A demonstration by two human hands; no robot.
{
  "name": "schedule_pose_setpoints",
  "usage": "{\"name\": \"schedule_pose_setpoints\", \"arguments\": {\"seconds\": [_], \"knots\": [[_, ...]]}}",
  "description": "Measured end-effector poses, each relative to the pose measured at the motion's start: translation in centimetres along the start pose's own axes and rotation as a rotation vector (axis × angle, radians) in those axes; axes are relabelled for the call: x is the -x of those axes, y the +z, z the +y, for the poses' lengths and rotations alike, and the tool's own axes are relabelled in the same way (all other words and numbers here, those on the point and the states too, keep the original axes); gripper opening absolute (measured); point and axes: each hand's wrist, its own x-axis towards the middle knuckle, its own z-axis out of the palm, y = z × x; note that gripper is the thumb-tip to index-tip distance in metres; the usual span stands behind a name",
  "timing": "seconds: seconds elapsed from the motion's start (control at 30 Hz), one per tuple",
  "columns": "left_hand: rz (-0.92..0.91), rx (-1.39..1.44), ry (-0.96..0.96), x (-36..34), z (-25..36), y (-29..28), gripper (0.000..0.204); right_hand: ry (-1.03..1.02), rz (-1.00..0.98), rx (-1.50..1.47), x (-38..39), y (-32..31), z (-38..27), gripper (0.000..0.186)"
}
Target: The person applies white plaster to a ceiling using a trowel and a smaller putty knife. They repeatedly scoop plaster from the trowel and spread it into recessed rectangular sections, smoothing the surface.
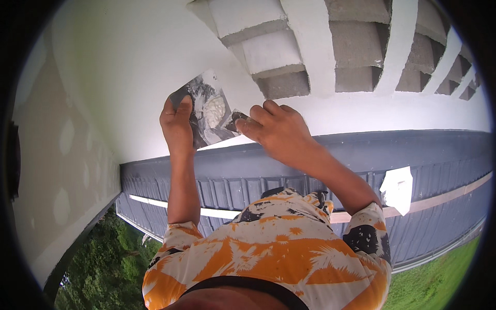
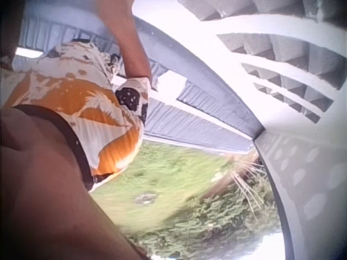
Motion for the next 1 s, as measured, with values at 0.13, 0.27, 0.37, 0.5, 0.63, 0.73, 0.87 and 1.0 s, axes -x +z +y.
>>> {"name": "schedule_pose_setpoints", "arguments": {"seconds": [0.13,0.27,0.37,0.5,0.63,0.73,0.87,1.0], "knots": [[0.040,0.282,0.071,-5.2,2.1,-3.3,0.022,0.314,0.113,-0.509,1.7,2.8,0.4,0.018],[-0.315,0.379,0.061,-14.4,4.1,-8.1,0.039,0.932,0.295,-1.443,2.0,4.8,3.2,0.007],[-0.602,0.359,0.020,-21.8,6.4,-9.8,0.042,1.056,0.498,-1.534,0.0,6.5,5.4,0.009],[-1.279,0.122,-0.126,-30.1,10.3,-9.1,0.028,1.063,0.637,-1.696,-2.8,10.2,8.4,0.012],[-1.443,-0.007,-0.175,-35.4,10.8,-5.6,0.023,0.988,0.719,-1.777,-5.1,13.5,11.0,0.010],[-1.682,0.032,-0.209,-38.2,10.0,-4.4,0.021,0.967,0.775,-1.932,-7.7,17.1,12.6,0.007],[-1.849,0.114,-0.188,-35.8,10.9,-3.4,0.021,0.881,0.809,-2.004,-8.3,16.8,12.5,0.012],[-1.780,0.076,-0.143,-33.8,11.8,-3.5,0.020,0.837,0.870,-2.090,-10.1,16.4,12.1,0.012]]}}
